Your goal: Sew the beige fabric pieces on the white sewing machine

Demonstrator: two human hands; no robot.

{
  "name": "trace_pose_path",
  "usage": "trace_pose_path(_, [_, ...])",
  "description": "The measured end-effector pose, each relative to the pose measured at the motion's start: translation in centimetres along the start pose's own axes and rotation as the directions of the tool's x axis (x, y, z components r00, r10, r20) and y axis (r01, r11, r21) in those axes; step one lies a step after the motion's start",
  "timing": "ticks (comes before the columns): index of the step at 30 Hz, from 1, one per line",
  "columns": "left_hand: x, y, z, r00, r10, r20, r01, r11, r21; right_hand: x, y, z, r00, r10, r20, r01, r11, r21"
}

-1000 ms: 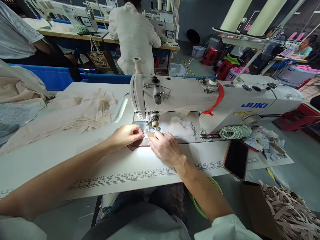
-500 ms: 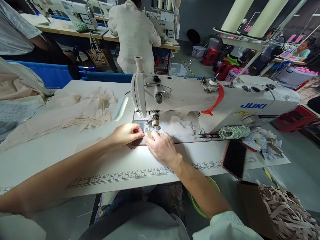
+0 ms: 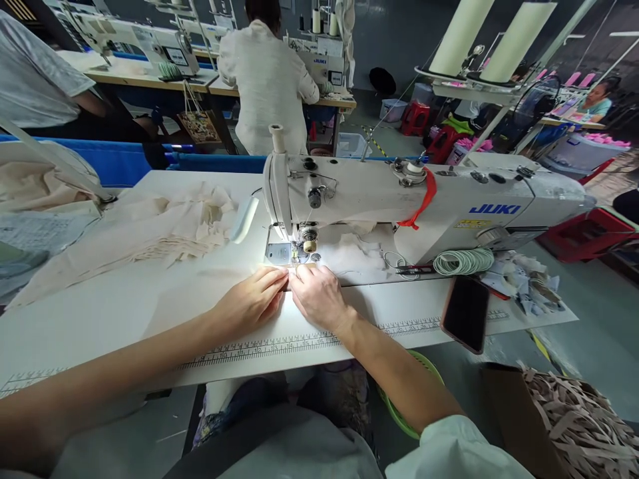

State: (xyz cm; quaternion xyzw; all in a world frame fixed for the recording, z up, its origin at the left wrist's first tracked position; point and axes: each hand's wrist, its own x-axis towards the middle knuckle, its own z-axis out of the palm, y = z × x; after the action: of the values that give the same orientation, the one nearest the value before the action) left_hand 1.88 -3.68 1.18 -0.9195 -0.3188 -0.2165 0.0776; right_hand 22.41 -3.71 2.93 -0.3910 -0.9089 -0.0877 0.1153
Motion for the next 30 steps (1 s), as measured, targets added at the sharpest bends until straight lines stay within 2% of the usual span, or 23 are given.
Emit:
trace_pose_path(3, [0.3, -0.4, 0.2, 1.000, 0.030, 0.010, -0.030, 0.999, 0.046, 0.1, 0.4, 0.0, 0.999, 0.027, -0.025, -0.027, 0.999, 0.020])
trace_pose_path(9, [1.6, -2.1, 0.6, 0.999, 0.011, 0.040, -0.013, 1.000, 0.029, 0.2, 2.4, 0.6, 0.975, 0.186, -0.119, -0.186, 0.983, 0.017])
trace_pose_path(17, [2.0, -3.4, 1.7, 1.000, -0.015, 0.003, 0.015, 0.996, -0.092, 0.0, 3.5, 1.3, 0.970, 0.194, -0.148, -0.195, 0.981, 0.006])
trace_pose_path(23, [2.0, -3.4, 2.0, 1.000, -0.001, -0.026, -0.001, 0.998, -0.066, -0.3, 3.4, 1.6, 0.966, 0.202, -0.163, -0.200, 0.979, 0.030])
trace_pose_path(27, [2.0, -3.5, 1.7, 0.999, 0.028, -0.027, -0.029, 0.999, -0.019, -0.3, 3.4, 1.3, 0.951, 0.268, -0.156, -0.251, 0.960, 0.122])
trace_pose_path(30, [2.1, -3.5, 1.5, 0.998, 0.061, -0.020, -0.061, 0.998, 0.003, 0.5, 4.2, 0.9, 0.915, 0.380, -0.137, -0.337, 0.905, 0.258])
